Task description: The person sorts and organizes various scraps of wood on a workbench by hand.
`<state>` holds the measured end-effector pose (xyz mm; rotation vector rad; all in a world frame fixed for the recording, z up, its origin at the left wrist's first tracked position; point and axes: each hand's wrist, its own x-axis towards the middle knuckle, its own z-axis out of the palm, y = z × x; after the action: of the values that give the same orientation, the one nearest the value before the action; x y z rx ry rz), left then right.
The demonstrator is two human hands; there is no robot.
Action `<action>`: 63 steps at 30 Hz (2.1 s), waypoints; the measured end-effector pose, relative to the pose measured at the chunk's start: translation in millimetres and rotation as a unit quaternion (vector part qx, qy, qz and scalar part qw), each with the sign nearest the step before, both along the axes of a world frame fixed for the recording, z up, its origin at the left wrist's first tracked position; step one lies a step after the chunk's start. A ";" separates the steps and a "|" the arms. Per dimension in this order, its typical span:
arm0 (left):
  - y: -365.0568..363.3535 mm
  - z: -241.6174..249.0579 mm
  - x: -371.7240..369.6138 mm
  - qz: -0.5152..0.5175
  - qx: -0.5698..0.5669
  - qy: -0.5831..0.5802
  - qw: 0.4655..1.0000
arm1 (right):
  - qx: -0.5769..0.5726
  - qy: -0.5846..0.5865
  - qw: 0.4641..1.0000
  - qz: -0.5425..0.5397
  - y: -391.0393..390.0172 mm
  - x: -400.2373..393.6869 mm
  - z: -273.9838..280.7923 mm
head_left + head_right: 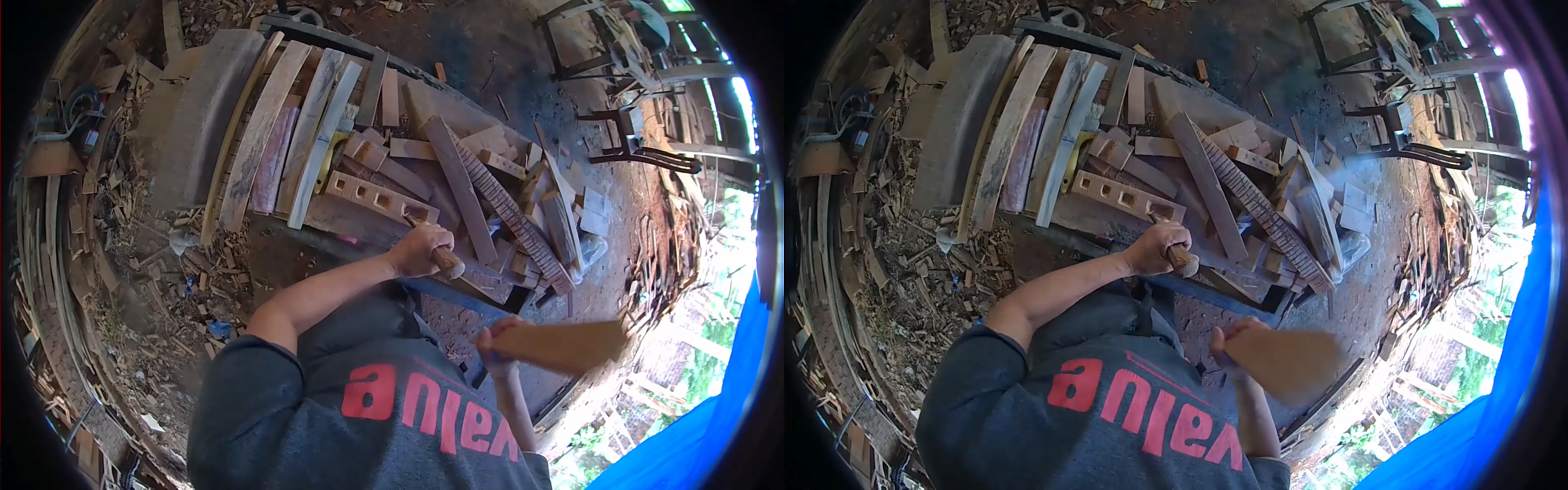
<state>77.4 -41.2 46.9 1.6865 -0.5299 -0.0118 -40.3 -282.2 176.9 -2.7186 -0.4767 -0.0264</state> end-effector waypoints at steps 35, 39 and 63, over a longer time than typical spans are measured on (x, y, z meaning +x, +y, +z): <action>23.1 -8.8 35.1 -0.050 -0.099 0.178 0.978 | 0.062 0.140 0.961 -0.229 27.7 35.9 -22.2; 47.8 0.5 79.1 0.000 -0.147 0.317 0.937 | 0.122 0.121 0.949 -0.265 28.8 41.4 -10.9; 43.6 30.6 35.3 0.076 0.144 0.216 0.963 | 0.203 0.138 0.969 -0.031 -84.6 71.9 -28.3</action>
<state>112.7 2.4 77.5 1.9331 -0.0697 -0.3530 31.6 -366.8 148.6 -2.2871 -0.2678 0.2135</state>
